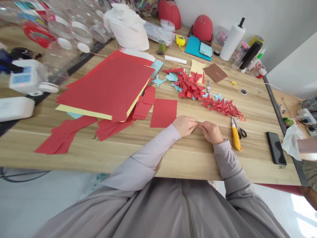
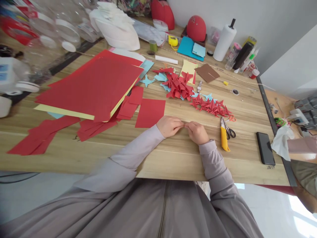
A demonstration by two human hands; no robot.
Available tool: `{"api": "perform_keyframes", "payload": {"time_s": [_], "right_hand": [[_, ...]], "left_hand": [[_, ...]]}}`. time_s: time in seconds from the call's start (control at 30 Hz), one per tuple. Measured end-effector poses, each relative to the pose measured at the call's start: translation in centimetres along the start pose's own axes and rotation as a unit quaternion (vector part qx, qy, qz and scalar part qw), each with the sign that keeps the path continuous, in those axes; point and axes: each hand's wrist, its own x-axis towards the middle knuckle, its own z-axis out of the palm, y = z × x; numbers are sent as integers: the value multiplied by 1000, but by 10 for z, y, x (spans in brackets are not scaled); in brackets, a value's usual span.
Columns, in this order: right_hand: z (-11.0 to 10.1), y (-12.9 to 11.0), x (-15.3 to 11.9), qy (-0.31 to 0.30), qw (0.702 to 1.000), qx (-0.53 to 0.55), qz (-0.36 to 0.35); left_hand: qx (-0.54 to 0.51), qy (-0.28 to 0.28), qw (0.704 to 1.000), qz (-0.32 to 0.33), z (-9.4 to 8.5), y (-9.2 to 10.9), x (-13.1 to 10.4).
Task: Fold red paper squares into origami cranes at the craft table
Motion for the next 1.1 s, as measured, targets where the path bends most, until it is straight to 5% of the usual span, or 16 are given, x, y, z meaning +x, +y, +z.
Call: {"api": "perform_keyframes", "payload": {"time_s": [0.2, 0.77, 1.1], "right_hand": [[-3, 5, -1, 5, 999, 25, 41], [2, 5, -3, -3, 998, 48, 36], [-2, 11, -7, 17, 997, 47, 52]], "left_hand": [[-73, 40, 996, -29, 5, -10, -3], [-55, 69, 996, 21, 7, -7, -2], [-94, 71, 993, -11, 8, -10, -6]]}}
